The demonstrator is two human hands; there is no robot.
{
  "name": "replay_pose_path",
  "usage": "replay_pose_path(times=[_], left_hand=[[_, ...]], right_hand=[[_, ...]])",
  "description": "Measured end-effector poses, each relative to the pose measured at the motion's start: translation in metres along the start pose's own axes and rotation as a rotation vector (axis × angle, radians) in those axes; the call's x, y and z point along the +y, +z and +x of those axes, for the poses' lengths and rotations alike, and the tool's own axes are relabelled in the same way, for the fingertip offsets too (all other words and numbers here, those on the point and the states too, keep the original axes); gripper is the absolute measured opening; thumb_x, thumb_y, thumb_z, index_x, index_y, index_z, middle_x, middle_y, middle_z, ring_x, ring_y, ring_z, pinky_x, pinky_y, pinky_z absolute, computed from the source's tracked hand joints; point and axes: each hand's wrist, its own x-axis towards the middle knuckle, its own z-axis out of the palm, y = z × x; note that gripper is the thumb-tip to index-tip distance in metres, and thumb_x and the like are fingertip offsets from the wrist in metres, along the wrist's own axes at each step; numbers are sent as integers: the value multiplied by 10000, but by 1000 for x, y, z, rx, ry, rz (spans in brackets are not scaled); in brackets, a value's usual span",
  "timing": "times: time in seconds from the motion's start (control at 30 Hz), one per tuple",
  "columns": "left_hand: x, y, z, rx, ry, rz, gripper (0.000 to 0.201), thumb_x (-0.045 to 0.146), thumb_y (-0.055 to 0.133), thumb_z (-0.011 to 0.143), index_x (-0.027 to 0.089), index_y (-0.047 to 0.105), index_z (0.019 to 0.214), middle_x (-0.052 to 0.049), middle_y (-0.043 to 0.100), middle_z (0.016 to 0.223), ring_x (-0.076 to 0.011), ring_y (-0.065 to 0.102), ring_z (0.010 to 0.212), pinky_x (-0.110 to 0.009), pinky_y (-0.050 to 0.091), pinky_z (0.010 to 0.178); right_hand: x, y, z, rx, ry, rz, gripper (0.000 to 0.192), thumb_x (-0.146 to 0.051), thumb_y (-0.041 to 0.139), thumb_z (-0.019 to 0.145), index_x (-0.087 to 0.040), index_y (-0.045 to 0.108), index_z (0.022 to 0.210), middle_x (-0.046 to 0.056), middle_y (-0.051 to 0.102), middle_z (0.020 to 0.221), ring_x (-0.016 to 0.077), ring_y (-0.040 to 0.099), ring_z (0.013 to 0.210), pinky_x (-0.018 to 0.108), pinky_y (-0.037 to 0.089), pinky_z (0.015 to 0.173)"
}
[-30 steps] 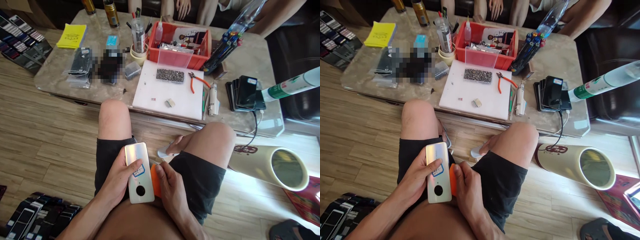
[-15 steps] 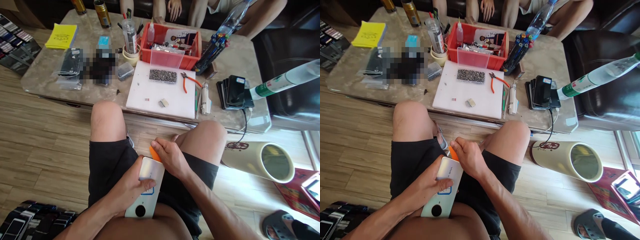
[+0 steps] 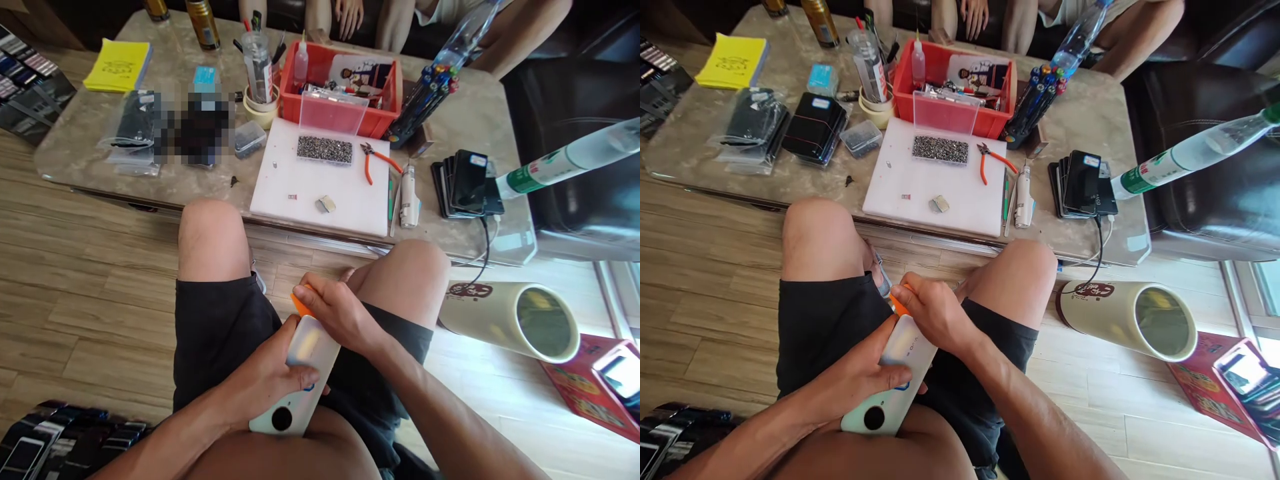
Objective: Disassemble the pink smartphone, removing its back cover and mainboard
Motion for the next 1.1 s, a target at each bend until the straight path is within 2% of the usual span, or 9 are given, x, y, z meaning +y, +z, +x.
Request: replay_pose_path(times=[0.13,0.2,0.27,0.4,0.53,0.73,0.8,0.93,1.1], left_hand=[[-9,-21,-15,-51,-30,44,460,389,848,781,218,691,1178,-75,728,987,-244,695,894,-303,530,735],[-11,-34,-20,18,-2,100,356,417,854,780,195,733,1031,-50,722,913,-199,664,826,-255,502,693],[-5,-44,-21,170,51,118,348,447,865,766,182,724,941,-33,706,814,-178,643,725,-246,502,626],[27,-54,-15,564,273,-38,452,456,904,712,215,678,1021,-32,739,867,-205,683,758,-303,593,623],[53,-54,-3,745,501,-34,456,503,895,708,220,701,1009,2,694,869,-151,618,729,-223,550,570],[53,-55,26,1057,833,-44,391,567,813,788,192,716,838,41,576,700,-106,492,640,-197,416,573],[53,-55,33,1157,876,25,371,561,769,833,193,726,845,40,583,694,-114,490,642,-214,396,582],[56,-58,37,1182,854,182,341,538,739,865,198,752,882,32,607,705,-128,496,651,-230,376,586],[58,-65,34,1092,803,234,339,534,763,847,197,759,893,39,596,680,-123,470,614,-229,359,549]], right_hand=[[10,-32,-7,-13,114,61,328,-500,575,980,-218,559,815,-26,598,720,146,524,654,252,384,578],[18,-43,-14,13,157,106,340,-520,582,974,-212,584,828,-11,618,735,158,544,670,257,406,583],[25,-45,-22,81,179,145,364,-553,586,970,-212,599,845,-2,629,737,169,552,674,267,422,590],[26,-26,-36,241,182,217,388,-581,550,999,-214,587,878,9,645,751,172,549,668,280,443,604],[8,5,-40,272,116,291,373,-544,499,1039,-211,596,904,22,666,810,169,574,702,280,477,663],[-11,39,-38,416,41,414,321,-487,607,1000,-208,627,843,21,675,828,165,576,716,264,461,655],[-17,47,-36,480,38,438,316,-471,630,991,-205,629,821,15,663,802,160,568,708,263,450,654],[-24,58,-27,519,54,449,365,-489,584,1014,-202,600,789,-4,617,727,145,524,664,259,410,625],[-20,64,-12,409,75,423,419,-527,524,1025,-203,549,761,-19,558,681,135,474,634,261,374,601]])
